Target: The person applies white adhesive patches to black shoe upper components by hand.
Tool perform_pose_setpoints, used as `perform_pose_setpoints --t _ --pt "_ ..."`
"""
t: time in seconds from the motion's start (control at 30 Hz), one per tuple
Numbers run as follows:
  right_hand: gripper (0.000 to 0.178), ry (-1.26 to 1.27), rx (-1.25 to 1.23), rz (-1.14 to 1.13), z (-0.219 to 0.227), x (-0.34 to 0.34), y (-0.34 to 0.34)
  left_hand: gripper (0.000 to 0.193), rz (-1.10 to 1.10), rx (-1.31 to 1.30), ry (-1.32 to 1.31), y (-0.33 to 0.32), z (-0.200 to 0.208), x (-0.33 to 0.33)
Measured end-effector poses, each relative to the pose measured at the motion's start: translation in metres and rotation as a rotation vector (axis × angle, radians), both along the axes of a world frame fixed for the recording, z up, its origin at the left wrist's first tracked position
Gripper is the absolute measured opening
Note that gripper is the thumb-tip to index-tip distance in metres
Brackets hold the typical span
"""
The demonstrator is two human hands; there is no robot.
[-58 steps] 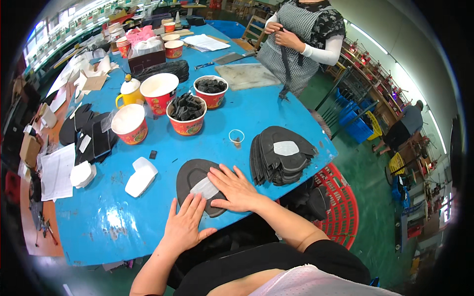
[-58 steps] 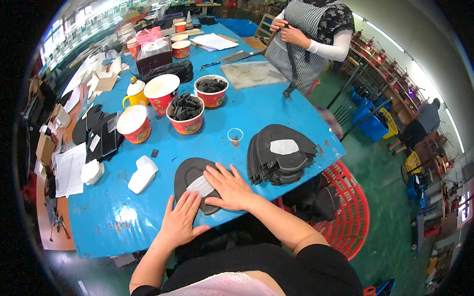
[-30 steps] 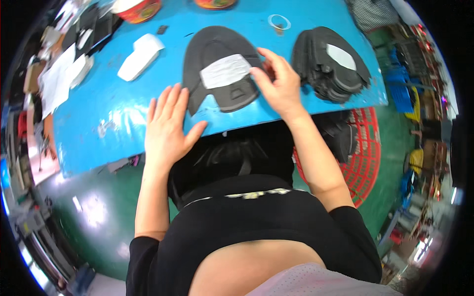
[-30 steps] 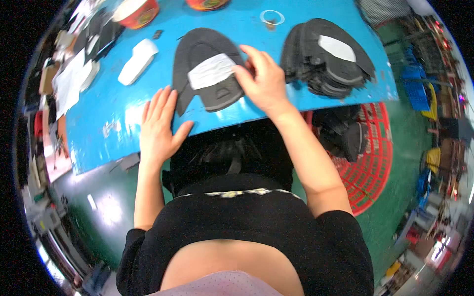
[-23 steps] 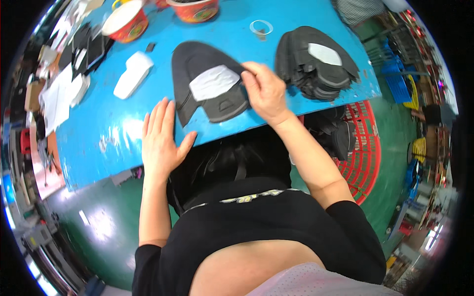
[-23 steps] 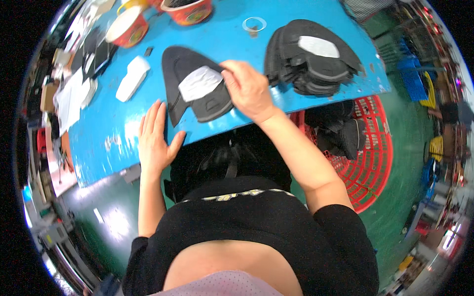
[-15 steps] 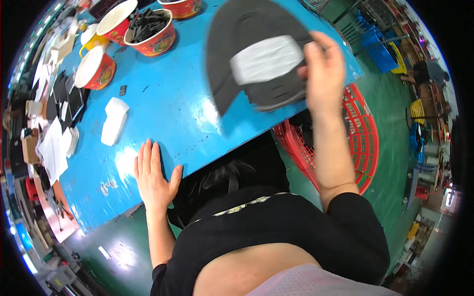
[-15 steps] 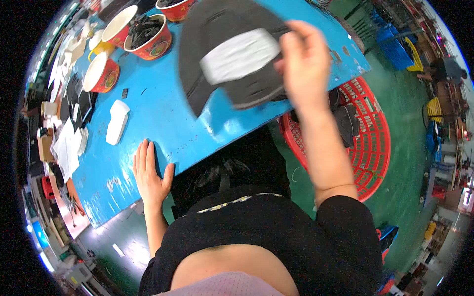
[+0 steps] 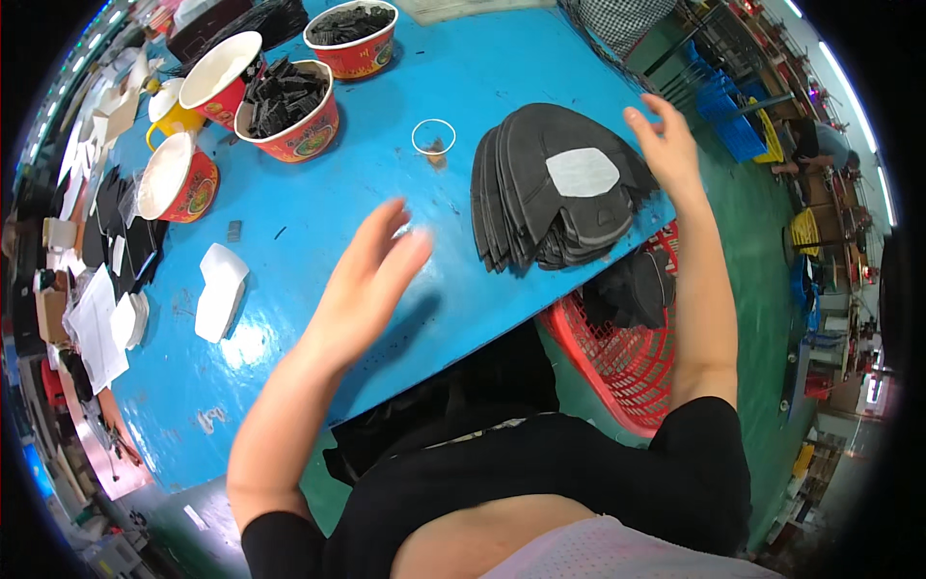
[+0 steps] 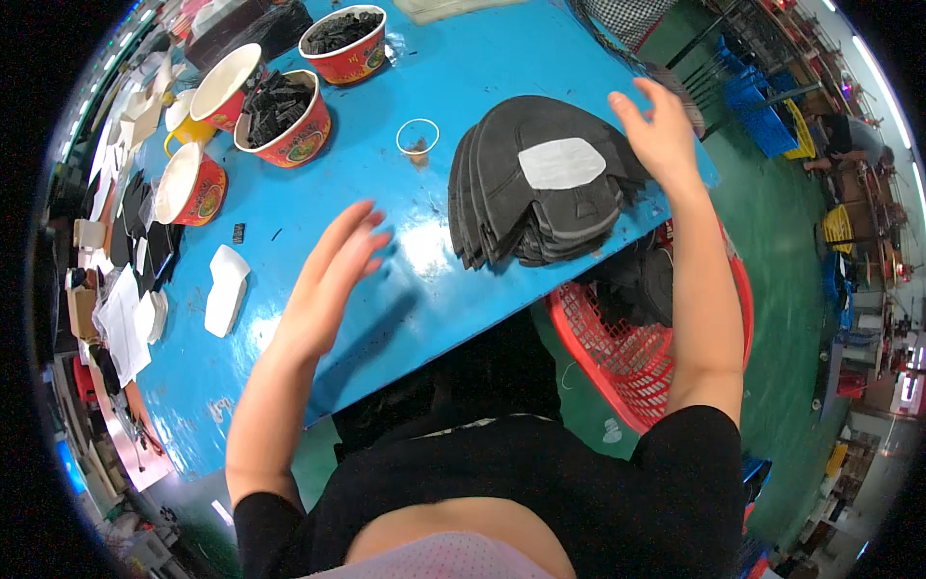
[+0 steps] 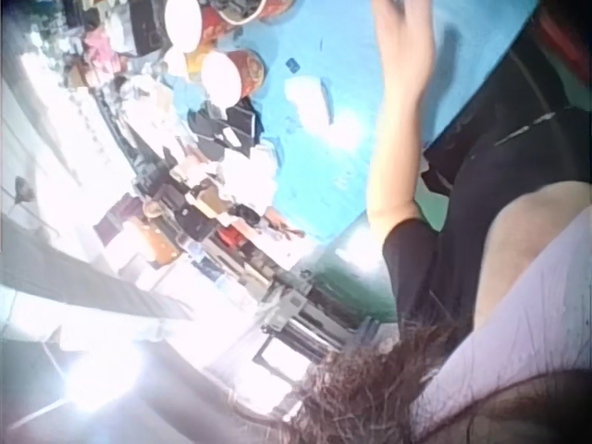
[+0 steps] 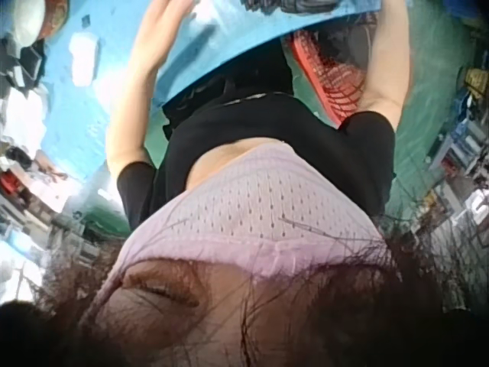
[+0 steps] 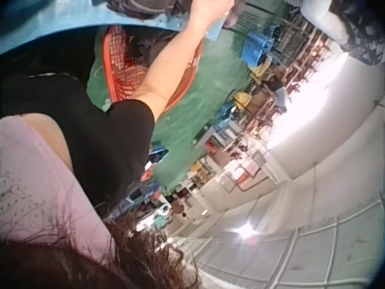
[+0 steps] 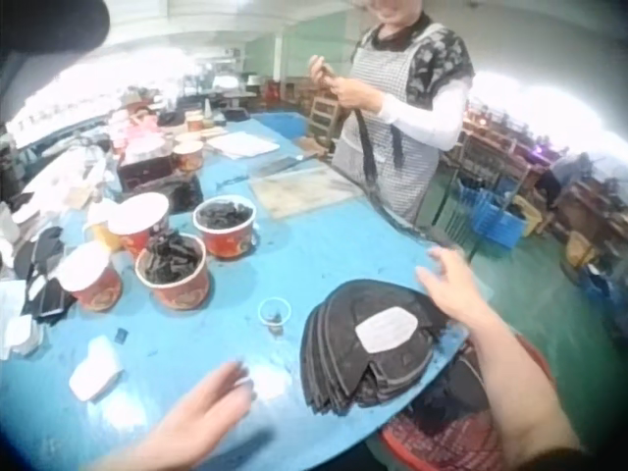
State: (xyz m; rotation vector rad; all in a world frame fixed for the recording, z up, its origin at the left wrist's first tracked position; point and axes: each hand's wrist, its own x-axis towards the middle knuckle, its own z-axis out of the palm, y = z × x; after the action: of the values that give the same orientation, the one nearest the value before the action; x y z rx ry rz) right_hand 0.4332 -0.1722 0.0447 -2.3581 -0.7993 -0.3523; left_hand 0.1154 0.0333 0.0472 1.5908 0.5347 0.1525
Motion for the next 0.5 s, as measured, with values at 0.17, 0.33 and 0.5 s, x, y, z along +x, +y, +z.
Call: perform_pose_setpoints --t 0.17,0.33,0.5 --pt "0.062 0.669 -0.148 0.234 -0.020 0.018 0.007 0.095 -0.079 -0.192 0.132 -0.003 -0.010 0.080" --pt "0.065 0.977 -0.199 0.274 -0.003 -0.018 0.010 0.091 -0.092 -0.193 0.189 -0.018 -0.017 0.105" --pt "0.074 0.809 -0.338 0.267 0.004 -0.045 0.028 0.075 0.147 -0.246 0.183 -0.027 -0.052 0.117"
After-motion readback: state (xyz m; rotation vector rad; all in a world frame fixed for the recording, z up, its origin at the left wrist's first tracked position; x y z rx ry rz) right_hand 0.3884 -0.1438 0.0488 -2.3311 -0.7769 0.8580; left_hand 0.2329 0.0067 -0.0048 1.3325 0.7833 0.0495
